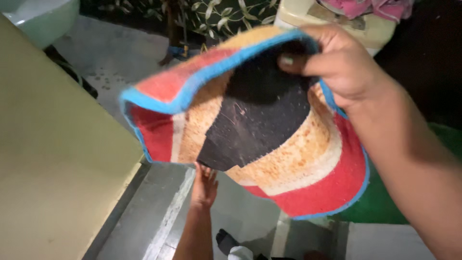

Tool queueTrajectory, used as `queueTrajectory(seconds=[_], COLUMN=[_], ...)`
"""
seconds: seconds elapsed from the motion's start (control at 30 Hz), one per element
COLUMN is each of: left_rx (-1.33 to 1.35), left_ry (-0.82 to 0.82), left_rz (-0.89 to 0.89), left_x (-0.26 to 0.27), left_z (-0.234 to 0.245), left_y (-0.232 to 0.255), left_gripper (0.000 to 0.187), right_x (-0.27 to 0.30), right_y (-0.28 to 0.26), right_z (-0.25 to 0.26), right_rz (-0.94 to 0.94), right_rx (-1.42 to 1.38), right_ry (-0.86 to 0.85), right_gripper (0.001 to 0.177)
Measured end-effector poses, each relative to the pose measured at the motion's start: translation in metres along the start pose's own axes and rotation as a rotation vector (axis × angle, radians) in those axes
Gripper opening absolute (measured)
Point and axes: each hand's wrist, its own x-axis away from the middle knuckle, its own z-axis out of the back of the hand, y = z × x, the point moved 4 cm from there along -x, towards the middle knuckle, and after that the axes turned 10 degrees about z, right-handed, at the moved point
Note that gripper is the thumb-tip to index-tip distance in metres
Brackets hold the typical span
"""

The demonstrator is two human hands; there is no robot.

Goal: The person mopped the floor by hand using a mop and then placed a small mat on the wet floor and smoothed it out.

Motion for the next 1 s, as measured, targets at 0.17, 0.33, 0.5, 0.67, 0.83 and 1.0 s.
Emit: queueTrajectory(seconds=[0.17,0.33,0.5,0.67,0.83,1.0], left_rx=[0.035,-0.092,-0.250,-0.343,-0.510,-0.801], left_ry=[-0.493,-0.337,-0.056,0.228,0.358,0.306], left_rz=[0.074,-0.065,-0.274,-0.300,-0.319,-0.429], left_x=[0.052,0.100,0.105,0.103,0.099,0.071], left_z=[-0.057,-0.001,0.096,0.154,0.166,0.182], left_y=[-0.040,-0.025,0.003,0.008,0.011,0.016], left_gripper=[0.085,0.059,0.039,0.024,0.019,0.024], right_x=[0.013,0.060,0.134,0.211,0.293,0.351], right_y=[-0.033,-0.016,0.074,0.187,0.276,0.345], right_z=[0.009,0.048,0.093,0.116,0.123,0.117], right_rz=[0.183,-0.025,-0.276,-0.441,-0.638,-0.695], right_rx=[-0.113,0.040,0.227,0.269,0.233,0.302], right_ry=[0.003,0.208,0.318,0.341,0.396,0.375], right_gripper=[0.027,0.027,0.026,0.025,0.027,0.027])
